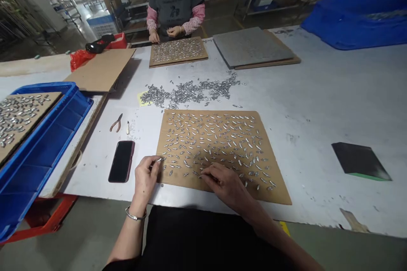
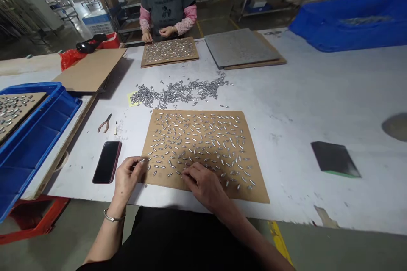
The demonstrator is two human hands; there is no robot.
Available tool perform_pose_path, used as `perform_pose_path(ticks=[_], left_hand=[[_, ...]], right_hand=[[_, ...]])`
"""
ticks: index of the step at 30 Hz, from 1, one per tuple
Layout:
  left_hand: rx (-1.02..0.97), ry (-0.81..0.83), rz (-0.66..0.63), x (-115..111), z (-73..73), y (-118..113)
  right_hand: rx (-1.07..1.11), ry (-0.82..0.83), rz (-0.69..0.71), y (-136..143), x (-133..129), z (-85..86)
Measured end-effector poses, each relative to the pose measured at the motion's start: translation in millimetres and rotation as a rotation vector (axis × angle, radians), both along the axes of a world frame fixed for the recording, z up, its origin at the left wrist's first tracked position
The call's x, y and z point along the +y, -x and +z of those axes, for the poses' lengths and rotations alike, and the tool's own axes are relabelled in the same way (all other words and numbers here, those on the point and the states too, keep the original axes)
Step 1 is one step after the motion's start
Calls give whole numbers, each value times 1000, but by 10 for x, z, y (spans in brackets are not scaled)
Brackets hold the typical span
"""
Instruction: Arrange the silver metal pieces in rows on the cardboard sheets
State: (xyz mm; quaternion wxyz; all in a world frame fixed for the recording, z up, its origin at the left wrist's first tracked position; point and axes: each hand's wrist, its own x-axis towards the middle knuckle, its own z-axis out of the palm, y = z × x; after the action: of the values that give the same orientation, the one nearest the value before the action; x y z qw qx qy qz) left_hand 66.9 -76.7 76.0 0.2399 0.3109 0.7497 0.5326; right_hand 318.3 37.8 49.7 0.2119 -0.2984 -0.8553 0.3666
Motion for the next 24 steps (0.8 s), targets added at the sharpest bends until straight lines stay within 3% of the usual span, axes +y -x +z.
perform_pose_path(ticks=[5,8,12,16,20,24], left_hand=[[-117,27,-134,-70,74,-194],[-220,30,-188,-159,33,-419],[-160,51,-182,-252,-65,-584],[-146,65,-161,-318,-147,-476],[-104,29,-14,-393,-196,-216],[-22,55,-32,-447,-248,-78]], right_hand=[[45,44,93,242,-78,81],[111,118,124,424,-197,95],[118,219,156,522,-288,56],[-96,72,165,548,-200,35],[-414,-159,190,656,-103,59],[-532,-259,250,784,-117,57]])
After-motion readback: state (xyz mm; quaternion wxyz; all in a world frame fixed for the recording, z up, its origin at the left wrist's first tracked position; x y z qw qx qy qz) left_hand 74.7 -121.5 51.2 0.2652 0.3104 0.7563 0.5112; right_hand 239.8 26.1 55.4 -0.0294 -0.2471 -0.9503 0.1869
